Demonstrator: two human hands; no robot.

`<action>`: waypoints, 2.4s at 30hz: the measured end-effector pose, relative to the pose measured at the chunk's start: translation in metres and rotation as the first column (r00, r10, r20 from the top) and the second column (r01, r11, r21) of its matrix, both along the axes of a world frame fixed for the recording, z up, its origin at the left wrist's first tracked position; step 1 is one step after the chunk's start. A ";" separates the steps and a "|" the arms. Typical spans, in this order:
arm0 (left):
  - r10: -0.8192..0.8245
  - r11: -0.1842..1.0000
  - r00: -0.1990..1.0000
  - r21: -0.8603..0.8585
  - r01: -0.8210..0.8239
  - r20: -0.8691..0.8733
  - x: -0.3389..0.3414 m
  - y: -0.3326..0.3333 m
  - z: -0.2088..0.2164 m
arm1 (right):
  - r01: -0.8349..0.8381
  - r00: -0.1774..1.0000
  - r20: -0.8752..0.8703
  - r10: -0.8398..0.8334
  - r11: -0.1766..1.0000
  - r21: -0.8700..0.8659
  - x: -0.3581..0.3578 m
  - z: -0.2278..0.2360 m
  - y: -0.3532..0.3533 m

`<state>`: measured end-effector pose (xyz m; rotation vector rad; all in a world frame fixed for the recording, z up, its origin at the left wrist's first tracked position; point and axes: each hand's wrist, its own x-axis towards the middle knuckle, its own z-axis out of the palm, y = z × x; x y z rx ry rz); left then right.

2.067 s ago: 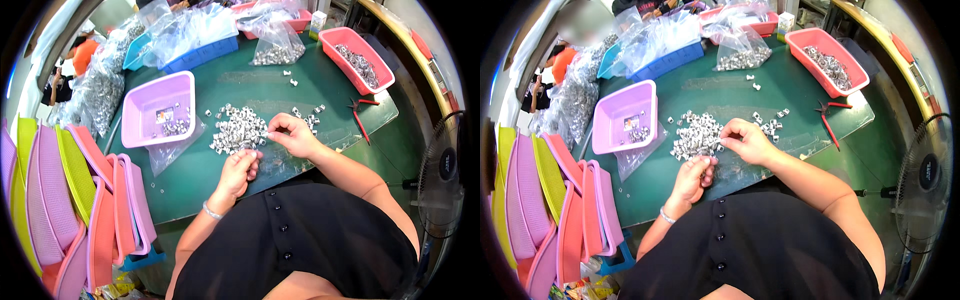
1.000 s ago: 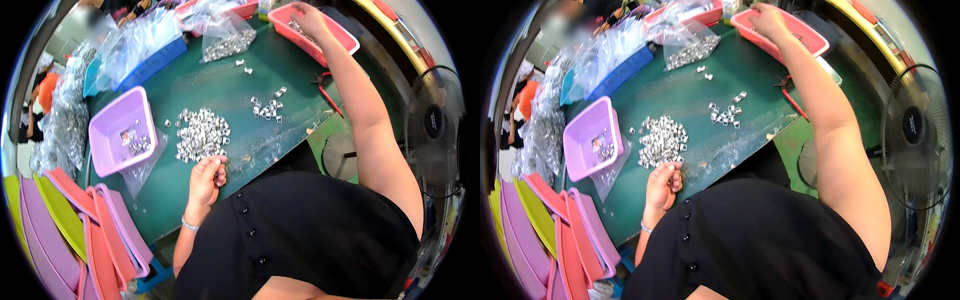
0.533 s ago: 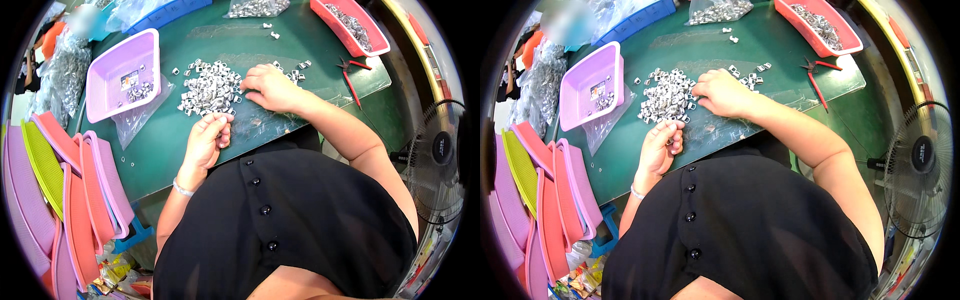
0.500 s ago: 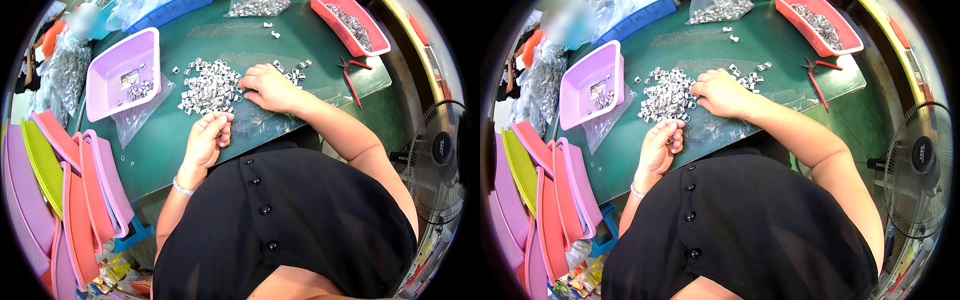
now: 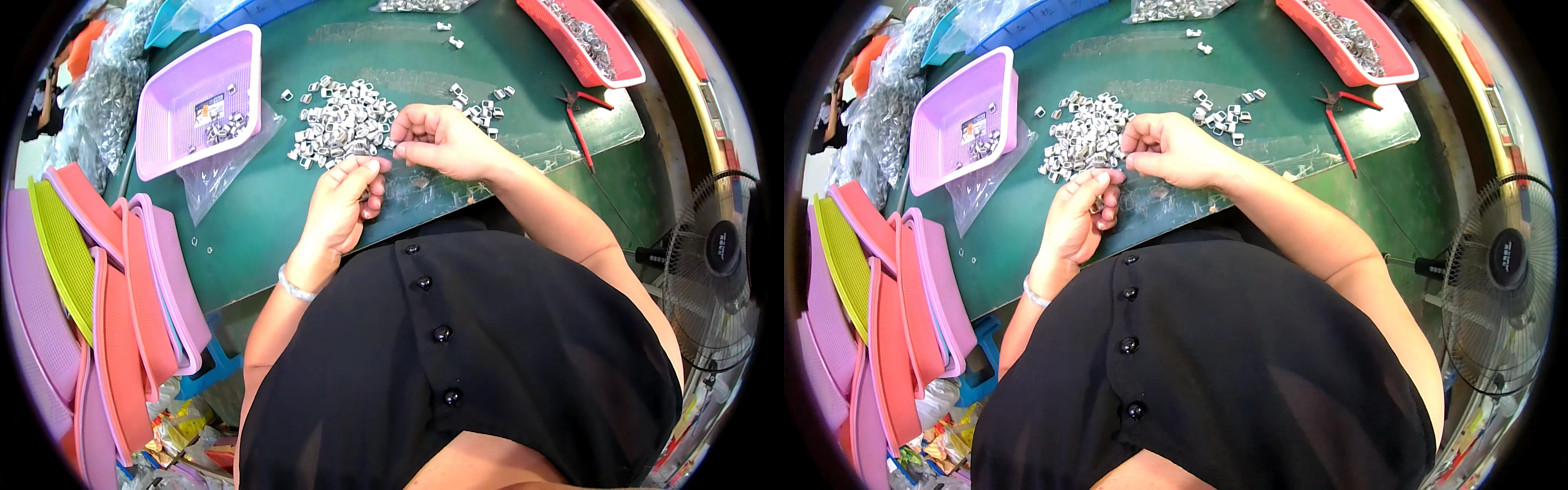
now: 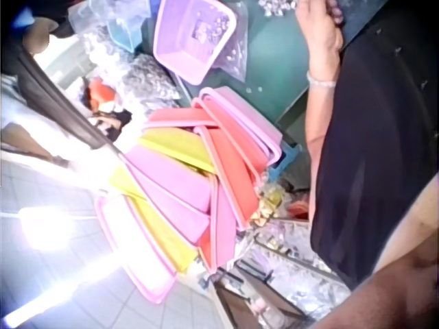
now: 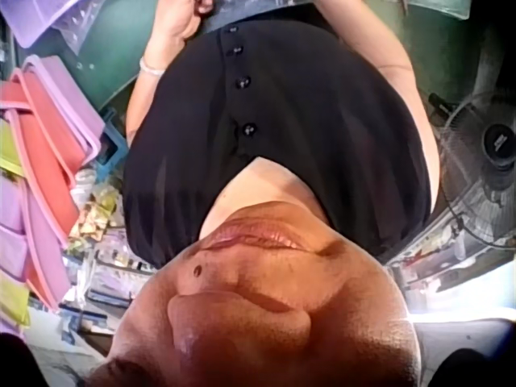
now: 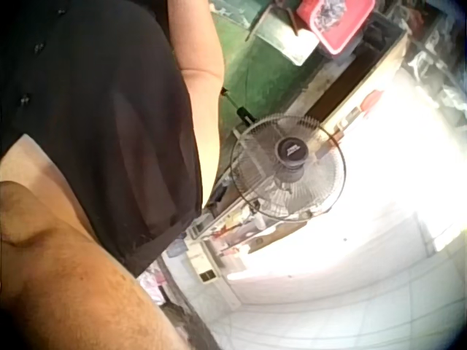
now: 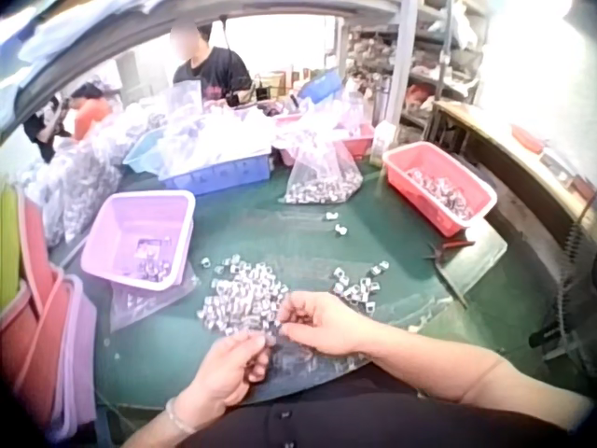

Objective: The person repeatedly picks small metal hardware pieces from a green worktable and assembles them by hand, inserting one piece into another and placing the completed units back on the table. The process is continuous and repetitive throughout the clip.

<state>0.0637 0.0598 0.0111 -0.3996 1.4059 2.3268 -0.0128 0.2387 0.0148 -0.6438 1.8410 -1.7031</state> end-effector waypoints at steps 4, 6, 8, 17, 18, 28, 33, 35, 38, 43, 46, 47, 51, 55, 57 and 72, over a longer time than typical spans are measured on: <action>0.007 1.000 1.000 -0.011 -0.007 0.006 -0.005 0.002 0.001 | -0.049 0.993 0.108 0.049 0.999 -0.003 0.009 0.004 -0.002; -0.017 1.000 0.999 0.006 0.017 0.042 -0.007 0.002 -0.001 | -0.062 0.995 0.070 0.066 0.997 -0.054 0.011 0.005 -0.003; -0.035 0.999 0.996 0.039 0.032 0.087 -0.007 0.001 -0.001 | -0.059 0.995 0.079 0.064 0.996 -0.071 0.013 0.008 -0.004; -0.108 0.929 0.976 0.368 0.032 0.188 -0.007 -0.002 -0.012 | 0.046 0.981 0.193 -0.029 0.995 -0.083 0.020 0.008 -0.005; -0.114 0.928 0.976 0.370 0.039 0.184 -0.008 -0.002 -0.012 | 0.046 0.989 0.141 -0.033 0.995 -0.085 0.020 0.005 -0.005; -0.096 0.958 0.983 0.281 0.049 0.155 -0.004 0.002 -0.009 | 0.218 0.853 -0.507 -0.120 0.966 0.138 0.014 -0.002 0.011; -0.118 0.972 0.986 0.217 0.090 0.118 0.001 0.000 -0.006 | 0.606 0.360 -0.914 0.188 0.697 0.383 -0.009 -0.004 0.044; -0.118 0.969 0.987 0.230 0.089 0.114 0.002 -0.001 -0.007 | 0.635 0.374 -0.909 0.185 0.663 0.396 -0.011 -0.005 0.050; -0.097 0.973 0.991 0.218 0.075 0.094 0.004 0.000 -0.008 | 0.536 0.409 -0.902 0.139 0.763 0.361 -0.007 0.001 0.035; -0.096 0.976 0.991 0.205 0.076 0.091 0.003 0.000 -0.008 | 0.361 0.542 -0.818 0.193 0.826 0.434 0.003 -0.009 -0.005; -0.090 0.973 0.991 0.221 0.066 0.099 0.005 0.000 -0.009 | 0.415 0.501 -0.853 0.143 0.826 0.382 0.003 -0.020 -0.016; -0.088 0.971 0.991 0.229 0.063 0.101 0.005 -0.001 -0.010 | 0.413 0.505 -0.854 0.125 0.834 0.366 0.002 -0.021 -0.018; -0.088 0.967 0.992 0.245 0.063 0.095 0.005 -0.003 -0.011 | 0.322 0.616 -0.783 0.080 0.882 0.344 0.001 -0.015 -0.015; -0.074 0.964 0.991 0.263 0.043 0.110 0.005 -0.002 -0.012 | 0.210 0.780 -0.626 -0.012 0.947 0.244 0.000 -0.015 -0.006; -0.083 0.965 0.992 0.256 0.056 0.095 0.005 -0.002 -0.013 | 0.104 0.943 -0.327 -0.063 0.989 0.108 0.003 -0.014 0.000; -0.086 0.970 0.992 0.234 0.062 0.093 0.005 0.000 -0.012 | 0.010 0.773 -0.630 -0.071 0.995 -0.101 0.016 0.003 0.006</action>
